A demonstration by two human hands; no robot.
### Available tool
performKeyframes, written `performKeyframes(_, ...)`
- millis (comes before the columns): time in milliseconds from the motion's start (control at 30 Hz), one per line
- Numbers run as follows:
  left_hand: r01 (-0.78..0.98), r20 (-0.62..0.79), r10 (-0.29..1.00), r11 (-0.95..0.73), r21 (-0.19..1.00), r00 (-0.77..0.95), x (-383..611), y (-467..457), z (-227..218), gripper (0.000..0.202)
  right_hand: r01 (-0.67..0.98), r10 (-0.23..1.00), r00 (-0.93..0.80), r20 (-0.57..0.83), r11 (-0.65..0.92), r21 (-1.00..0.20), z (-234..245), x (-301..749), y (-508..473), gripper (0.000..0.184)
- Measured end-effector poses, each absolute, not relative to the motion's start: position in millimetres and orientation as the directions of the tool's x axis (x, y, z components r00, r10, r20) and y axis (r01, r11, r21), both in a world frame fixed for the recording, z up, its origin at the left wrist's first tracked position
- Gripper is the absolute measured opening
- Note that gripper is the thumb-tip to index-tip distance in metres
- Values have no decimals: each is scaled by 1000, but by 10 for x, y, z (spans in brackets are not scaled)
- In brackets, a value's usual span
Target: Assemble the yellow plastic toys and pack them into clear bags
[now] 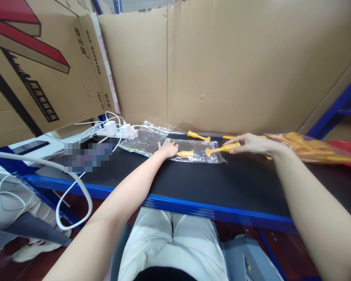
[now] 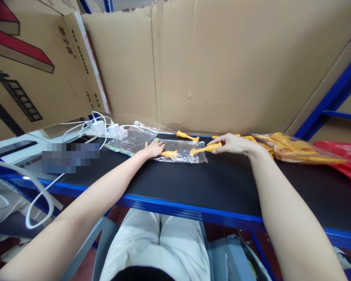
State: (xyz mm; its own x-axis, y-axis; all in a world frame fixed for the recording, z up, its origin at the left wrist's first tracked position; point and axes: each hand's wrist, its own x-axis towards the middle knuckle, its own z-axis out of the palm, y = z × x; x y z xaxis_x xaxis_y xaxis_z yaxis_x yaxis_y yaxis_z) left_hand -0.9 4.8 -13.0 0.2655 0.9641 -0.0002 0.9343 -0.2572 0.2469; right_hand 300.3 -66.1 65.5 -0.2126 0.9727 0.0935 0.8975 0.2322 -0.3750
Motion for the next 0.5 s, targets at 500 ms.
performKeyframes(500,900,-16,953,-281,333,303,9,59,-139,64,691,885,-420,201,455,-561,157,2386,-481,39)
